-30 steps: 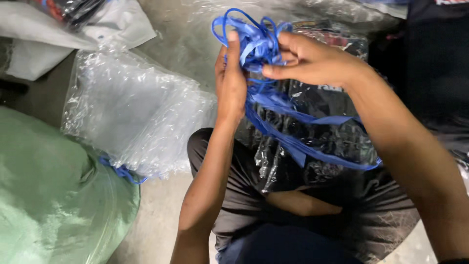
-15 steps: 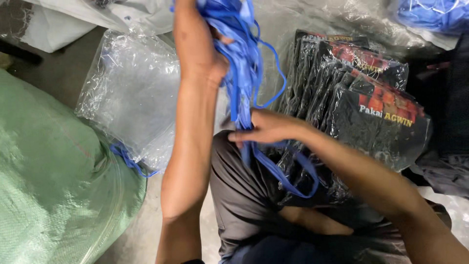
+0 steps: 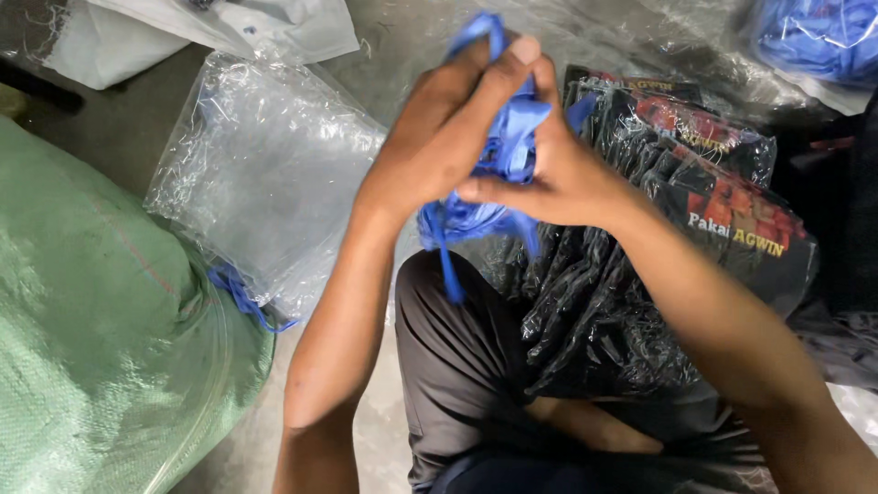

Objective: The person ties blue ribbons around stacks of plastic-wrapped black shirts by hand while sitting on the floor.

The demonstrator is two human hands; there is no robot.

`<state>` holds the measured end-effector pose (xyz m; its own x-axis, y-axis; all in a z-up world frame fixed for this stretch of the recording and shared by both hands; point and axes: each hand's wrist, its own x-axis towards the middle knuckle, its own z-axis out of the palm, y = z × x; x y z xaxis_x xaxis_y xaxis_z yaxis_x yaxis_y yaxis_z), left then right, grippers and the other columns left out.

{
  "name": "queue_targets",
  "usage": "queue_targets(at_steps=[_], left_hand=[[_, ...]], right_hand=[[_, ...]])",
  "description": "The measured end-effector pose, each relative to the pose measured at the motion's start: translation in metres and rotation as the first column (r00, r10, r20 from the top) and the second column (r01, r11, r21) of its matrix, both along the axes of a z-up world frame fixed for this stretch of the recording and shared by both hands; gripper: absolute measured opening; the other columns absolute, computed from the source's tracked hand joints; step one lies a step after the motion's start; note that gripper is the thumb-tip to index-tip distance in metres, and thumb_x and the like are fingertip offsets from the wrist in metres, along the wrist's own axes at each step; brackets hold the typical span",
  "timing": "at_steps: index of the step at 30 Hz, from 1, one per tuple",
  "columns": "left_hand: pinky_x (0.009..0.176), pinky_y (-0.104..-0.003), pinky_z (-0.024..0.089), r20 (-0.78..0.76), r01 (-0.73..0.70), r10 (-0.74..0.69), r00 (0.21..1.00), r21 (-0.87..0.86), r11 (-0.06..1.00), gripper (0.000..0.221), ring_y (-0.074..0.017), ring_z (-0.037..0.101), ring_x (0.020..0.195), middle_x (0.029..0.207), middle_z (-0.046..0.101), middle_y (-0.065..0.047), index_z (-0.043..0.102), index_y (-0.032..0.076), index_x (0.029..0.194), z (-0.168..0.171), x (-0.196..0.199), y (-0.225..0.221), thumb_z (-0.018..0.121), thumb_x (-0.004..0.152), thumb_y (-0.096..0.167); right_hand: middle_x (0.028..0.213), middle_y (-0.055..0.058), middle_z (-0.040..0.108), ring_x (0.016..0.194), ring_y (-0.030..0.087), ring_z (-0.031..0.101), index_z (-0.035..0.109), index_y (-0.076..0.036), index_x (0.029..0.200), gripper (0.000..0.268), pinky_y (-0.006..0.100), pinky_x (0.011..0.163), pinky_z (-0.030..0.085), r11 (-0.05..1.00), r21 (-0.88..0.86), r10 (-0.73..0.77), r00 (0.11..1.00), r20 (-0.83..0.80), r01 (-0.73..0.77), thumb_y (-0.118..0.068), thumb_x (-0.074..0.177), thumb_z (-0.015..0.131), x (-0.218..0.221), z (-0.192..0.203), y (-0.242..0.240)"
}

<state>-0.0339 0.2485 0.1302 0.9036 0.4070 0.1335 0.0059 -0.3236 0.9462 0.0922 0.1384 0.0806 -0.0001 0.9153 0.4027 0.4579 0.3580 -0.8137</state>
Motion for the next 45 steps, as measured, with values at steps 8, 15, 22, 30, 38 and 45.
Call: queue_targets(at_steps=[8,15,22,30,38,45], left_hand=[[0.075,-0.023,0.059,-0.455,-0.348,0.221,0.863,-0.217,0.912,0.059,-0.0184,0.074,0.079,0.096,0.073,-0.009,0.067,0.004,0.099,-0.029,-0.069,0.038,0.047,0.076,0.054],[0.046,-0.023,0.047,-0.246,-0.491,0.426,0.87,-0.382,0.783,0.044,-0.0201,0.065,0.056,0.09,0.07,-0.016,0.057,0.003,0.113,-0.093,-0.168,0.026,0.046,0.091,0.04],[0.042,-0.022,0.019,-0.379,-0.96,0.9,0.213,-0.253,0.12,0.007,-0.0049,0.025,0.048,0.062,0.037,0.002,0.049,0.014,0.086,-0.176,-0.255,-0.029,0.05,0.091,0.018],[0.066,-0.025,0.045,0.104,-0.818,0.88,0.463,-0.331,0.47,0.034,-0.0141,0.053,0.077,0.09,0.051,-0.004,0.041,0.013,0.112,-0.122,-0.208,-0.036,0.056,0.092,0.037],[0.121,-0.047,0.027,0.587,0.063,0.804,0.092,-0.81,0.584,0.141,-0.0376,0.027,0.143,0.162,0.012,-0.02,-0.007,0.019,0.161,-0.037,-0.185,0.007,0.08,0.063,-0.034],[0.061,-0.041,0.038,0.203,-0.863,0.945,0.257,0.488,0.129,0.029,-0.0269,0.043,0.07,0.08,0.049,-0.013,0.053,0.001,0.103,-0.14,-0.265,-0.006,0.052,0.074,0.001]], right_hand=[[0.092,-0.001,0.068,0.088,0.011,0.065,0.059,-0.012,0.102,0.015,0.026,0.081,0.049,0.774,-0.627,-0.135,0.991,-0.024,0.09,-0.017,0.089,0.063,0.029,-0.004,0.026],[0.094,0.002,0.062,0.086,0.017,0.058,0.059,-0.015,0.112,0.029,0.031,0.077,0.041,0.602,-0.733,-0.058,0.932,0.357,0.318,-0.03,0.087,0.062,0.044,0.006,0.041],[0.088,0.002,0.064,0.074,0.019,0.055,0.06,-0.014,0.101,0.02,0.034,0.069,0.04,0.544,-0.742,-0.037,0.895,0.445,0.391,-0.031,0.091,0.062,0.022,0.019,0.05],[0.111,0.001,0.067,0.102,0.014,0.066,0.056,-0.011,0.114,0.031,0.029,0.089,0.052,0.886,-0.456,0.102,0.995,0.009,-0.087,-0.024,0.087,0.065,-0.048,0.066,0.086],[0.098,0.0,0.07,0.094,0.013,0.069,0.061,-0.013,0.099,0.032,0.026,0.086,0.057,0.95,-0.133,0.155,0.797,-0.584,-0.282,-0.037,0.078,0.065,-0.192,0.056,0.138],[0.136,0.016,0.038,0.122,0.032,0.047,0.03,-0.013,0.141,0.074,0.042,0.096,0.042,0.925,-0.381,0.152,0.937,0.315,-0.022,-0.047,0.087,0.068,-0.162,0.013,0.124]])
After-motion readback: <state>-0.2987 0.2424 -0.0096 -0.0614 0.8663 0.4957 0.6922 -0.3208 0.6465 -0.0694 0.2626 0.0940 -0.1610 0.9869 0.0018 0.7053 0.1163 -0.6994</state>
